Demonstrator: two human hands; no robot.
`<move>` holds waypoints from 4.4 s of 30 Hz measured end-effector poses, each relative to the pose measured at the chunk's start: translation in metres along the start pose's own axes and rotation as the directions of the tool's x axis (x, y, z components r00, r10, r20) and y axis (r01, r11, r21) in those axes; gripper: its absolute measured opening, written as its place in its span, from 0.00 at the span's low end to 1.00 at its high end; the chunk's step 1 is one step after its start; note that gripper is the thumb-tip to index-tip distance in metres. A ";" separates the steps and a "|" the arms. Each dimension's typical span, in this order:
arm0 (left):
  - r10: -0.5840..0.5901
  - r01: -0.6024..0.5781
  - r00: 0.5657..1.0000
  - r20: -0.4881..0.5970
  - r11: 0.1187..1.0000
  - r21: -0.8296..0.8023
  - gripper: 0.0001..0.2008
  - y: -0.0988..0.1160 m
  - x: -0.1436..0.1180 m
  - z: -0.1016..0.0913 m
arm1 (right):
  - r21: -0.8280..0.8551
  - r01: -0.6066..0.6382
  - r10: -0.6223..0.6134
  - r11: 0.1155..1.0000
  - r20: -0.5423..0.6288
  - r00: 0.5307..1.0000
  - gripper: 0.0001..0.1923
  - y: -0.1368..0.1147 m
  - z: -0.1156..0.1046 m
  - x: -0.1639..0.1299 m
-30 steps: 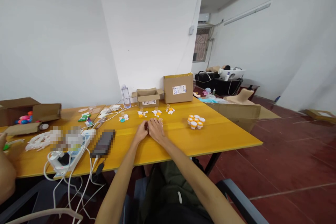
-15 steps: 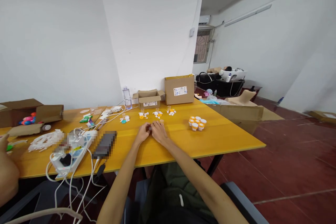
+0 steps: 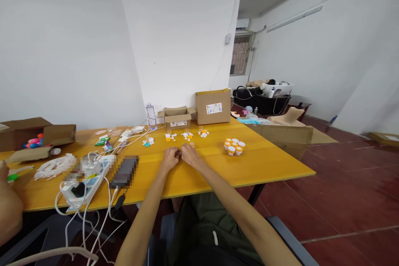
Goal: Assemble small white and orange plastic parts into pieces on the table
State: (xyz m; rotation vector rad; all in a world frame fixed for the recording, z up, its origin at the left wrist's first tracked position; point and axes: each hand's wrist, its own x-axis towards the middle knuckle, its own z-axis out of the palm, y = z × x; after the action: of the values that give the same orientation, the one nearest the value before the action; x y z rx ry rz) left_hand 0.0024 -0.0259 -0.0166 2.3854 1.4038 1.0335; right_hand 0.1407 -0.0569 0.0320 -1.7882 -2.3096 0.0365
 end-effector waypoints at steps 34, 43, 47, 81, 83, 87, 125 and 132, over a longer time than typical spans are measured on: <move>-0.079 0.064 0.997 -0.020 0.912 -0.406 0.05 -0.003 0.004 0.000 | -0.027 0.066 -0.066 0.997 0.000 0.998 0.13 0.006 0.002 0.010; -0.079 0.073 0.997 0.008 0.878 -0.473 0.05 0.001 0.004 -0.002 | -0.027 0.079 -0.079 0.996 0.003 0.997 0.13 0.008 0.001 0.009; -0.068 0.068 0.998 0.017 0.879 -0.472 0.06 -0.001 0.004 -0.001 | -0.021 0.085 -0.085 0.996 -0.006 0.996 0.12 0.010 0.002 0.010; -0.141 0.134 0.990 0.025 0.856 -0.500 0.08 0.000 0.003 0.001 | 0.017 0.090 -0.087 0.996 -0.134 0.987 0.10 0.026 0.005 0.000; -0.145 0.137 0.989 0.023 0.856 -0.498 0.08 0.001 0.003 0.000 | 0.009 0.087 -0.085 0.996 -0.156 0.984 0.09 0.028 0.008 0.002; -0.144 0.131 0.990 0.012 0.860 -0.492 0.05 0.002 0.003 -0.001 | -0.018 0.063 -0.066 0.998 -0.218 0.974 0.09 0.032 0.013 0.003; -0.183 0.132 0.981 -0.060 0.864 -0.486 0.04 0.003 0.006 -0.002 | -0.096 0.238 -0.256 0.966 -0.413 0.874 0.10 0.032 0.041 0.003; -0.202 0.147 0.977 -0.071 0.874 -0.463 0.03 -0.001 0.007 0.000 | -0.114 0.269 -0.292 0.956 -0.384 0.876 0.12 0.035 0.039 0.001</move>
State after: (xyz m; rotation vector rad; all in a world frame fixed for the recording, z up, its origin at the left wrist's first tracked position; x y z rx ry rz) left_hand 0.0034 -0.0199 -0.0137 1.8526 1.2152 1.3019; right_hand 0.1663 -0.0429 -0.0117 -1.3089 -2.2516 -0.4070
